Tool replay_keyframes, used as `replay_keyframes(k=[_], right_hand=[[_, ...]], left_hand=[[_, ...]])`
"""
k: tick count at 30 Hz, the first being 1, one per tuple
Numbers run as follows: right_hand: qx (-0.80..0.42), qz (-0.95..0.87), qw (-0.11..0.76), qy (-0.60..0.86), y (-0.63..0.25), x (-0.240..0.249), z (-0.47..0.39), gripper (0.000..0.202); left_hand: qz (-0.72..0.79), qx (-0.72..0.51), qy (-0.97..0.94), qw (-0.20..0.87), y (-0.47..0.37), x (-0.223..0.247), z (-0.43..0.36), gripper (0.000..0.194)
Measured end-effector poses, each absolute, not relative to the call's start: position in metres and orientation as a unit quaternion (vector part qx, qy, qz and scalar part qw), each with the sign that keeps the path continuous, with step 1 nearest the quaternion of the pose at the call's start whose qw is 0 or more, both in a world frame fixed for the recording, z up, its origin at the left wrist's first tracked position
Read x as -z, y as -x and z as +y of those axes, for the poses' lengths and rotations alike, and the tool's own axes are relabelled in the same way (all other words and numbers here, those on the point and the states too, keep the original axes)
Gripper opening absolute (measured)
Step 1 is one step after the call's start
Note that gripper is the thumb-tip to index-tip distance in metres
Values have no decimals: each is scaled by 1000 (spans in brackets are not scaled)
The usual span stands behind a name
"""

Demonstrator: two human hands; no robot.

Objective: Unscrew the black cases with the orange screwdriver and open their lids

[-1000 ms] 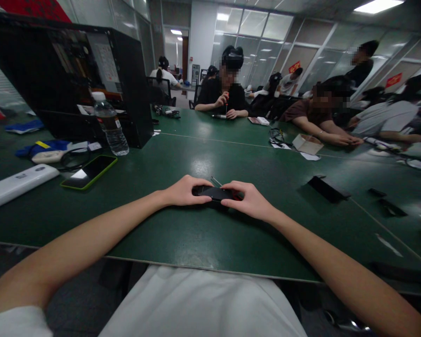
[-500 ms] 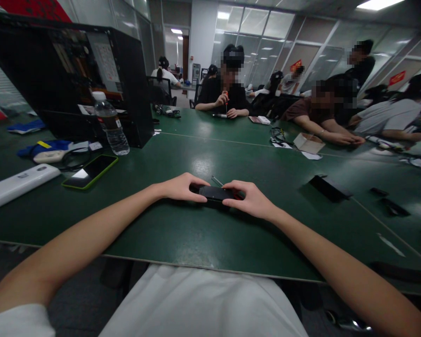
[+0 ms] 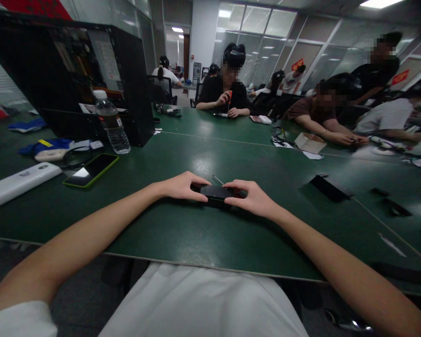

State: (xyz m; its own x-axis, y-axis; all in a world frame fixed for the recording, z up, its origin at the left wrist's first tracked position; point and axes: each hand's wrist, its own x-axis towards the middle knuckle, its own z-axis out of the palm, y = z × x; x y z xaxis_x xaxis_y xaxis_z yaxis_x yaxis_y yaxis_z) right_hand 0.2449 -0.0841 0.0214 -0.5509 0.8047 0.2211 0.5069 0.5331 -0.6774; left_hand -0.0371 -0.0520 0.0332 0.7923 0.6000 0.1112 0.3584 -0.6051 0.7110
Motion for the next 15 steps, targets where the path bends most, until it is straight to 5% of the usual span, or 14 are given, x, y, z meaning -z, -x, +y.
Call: replay_keyframes(k=[15], right_hand=[[-269, -835, 271, 395, -246, -20, -84, 41]], left_hand=[[275, -180, -879, 344, 39, -30, -51, 52]])
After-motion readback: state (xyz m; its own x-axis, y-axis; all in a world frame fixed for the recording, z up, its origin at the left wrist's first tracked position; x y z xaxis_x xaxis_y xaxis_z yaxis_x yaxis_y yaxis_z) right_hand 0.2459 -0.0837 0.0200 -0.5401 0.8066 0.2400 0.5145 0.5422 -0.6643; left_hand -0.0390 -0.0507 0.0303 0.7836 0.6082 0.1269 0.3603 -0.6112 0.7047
